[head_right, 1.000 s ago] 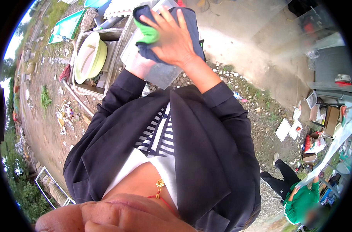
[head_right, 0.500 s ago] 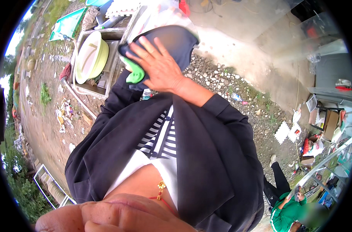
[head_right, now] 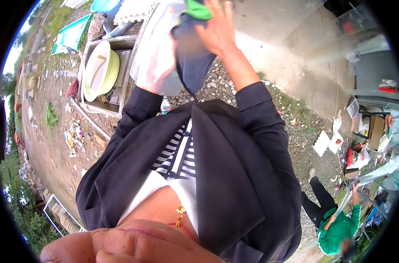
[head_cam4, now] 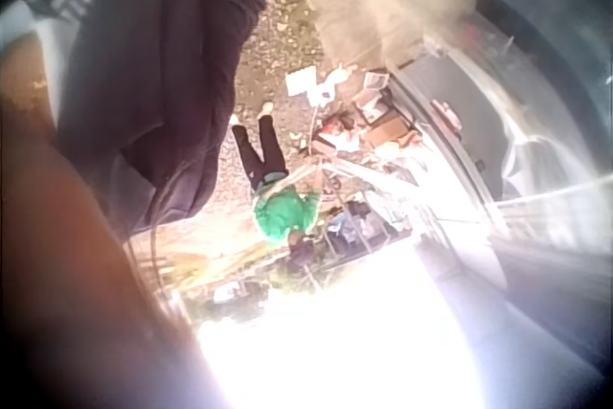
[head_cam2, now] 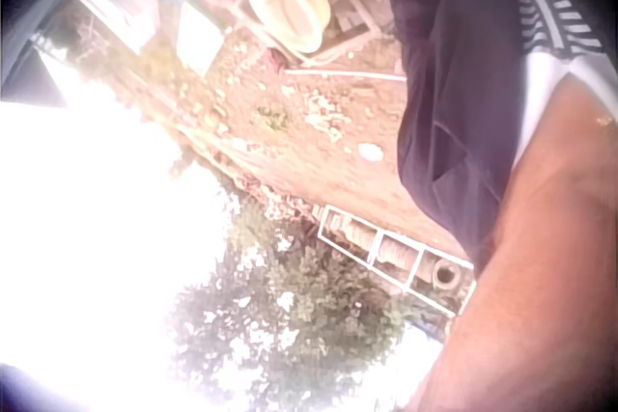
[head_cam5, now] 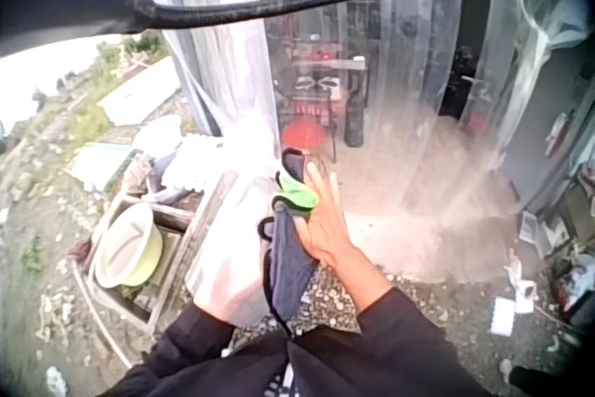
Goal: The person wipes a large, transparent glass sheet with a green cloth. They hold the glass upright and rub the surface repeatedly with both hands, moving the cloth in circular and linear motions to clean the panel.
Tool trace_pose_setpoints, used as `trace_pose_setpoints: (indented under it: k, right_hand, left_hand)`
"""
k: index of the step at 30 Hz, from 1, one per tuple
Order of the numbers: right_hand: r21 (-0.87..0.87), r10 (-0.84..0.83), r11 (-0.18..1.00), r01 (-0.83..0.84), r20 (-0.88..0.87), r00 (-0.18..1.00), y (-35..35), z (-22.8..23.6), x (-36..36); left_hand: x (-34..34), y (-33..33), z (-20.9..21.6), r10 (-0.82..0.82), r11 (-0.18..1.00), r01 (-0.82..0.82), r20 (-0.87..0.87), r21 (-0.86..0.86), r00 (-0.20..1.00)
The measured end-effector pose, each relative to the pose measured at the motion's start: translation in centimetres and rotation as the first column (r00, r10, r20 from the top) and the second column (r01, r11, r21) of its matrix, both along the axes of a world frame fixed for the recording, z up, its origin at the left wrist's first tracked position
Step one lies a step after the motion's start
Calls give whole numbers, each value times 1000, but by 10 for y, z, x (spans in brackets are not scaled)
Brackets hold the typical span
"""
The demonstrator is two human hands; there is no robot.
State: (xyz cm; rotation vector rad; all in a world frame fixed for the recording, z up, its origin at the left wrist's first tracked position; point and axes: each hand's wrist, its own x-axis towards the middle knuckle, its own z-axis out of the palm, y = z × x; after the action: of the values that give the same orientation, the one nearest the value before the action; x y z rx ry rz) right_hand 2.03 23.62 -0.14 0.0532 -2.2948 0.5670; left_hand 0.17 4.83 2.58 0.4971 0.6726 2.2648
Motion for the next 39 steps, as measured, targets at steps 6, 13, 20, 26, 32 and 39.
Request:
trace_pose_setpoints:
  k: [6, 13, 20, 26, 32, 39]
  right_hand:
    - [-967, 154, 137, 213, 233, 960, 86, -118, 37]
    - [-967, 253, 180, -179, -130, 958, 44, -53, 79]
    - [-99, 309, 947, -307, 6, 951, -76, 56, 66]
    - [88, 82, 991, -99, 174, 981, -59, 29, 24]
    - [-581, 148, 813, -22, 169, 974, 68, -109, -19]
    - [-842, 526, -535, -72, -398, 752, 18, -31, 53]
  left_hand:
    - [-14, -17, 38, -226, 926, 121, 270, 359, 936]
    - [-32, -11, 7, -160, 959, 79, 291, 272, 943]
    - [-25, 16, -10, -24, 1000, 23, 76, 19, 997]
    - [-8, 7, -25, 53, 923, -195, -393, -331, 918]
    - [0, 11, -24, -142, 792, -405, -783, -457, 606]
    - [3, 7, -27, -111, 793, -310, -625, -525, 773]
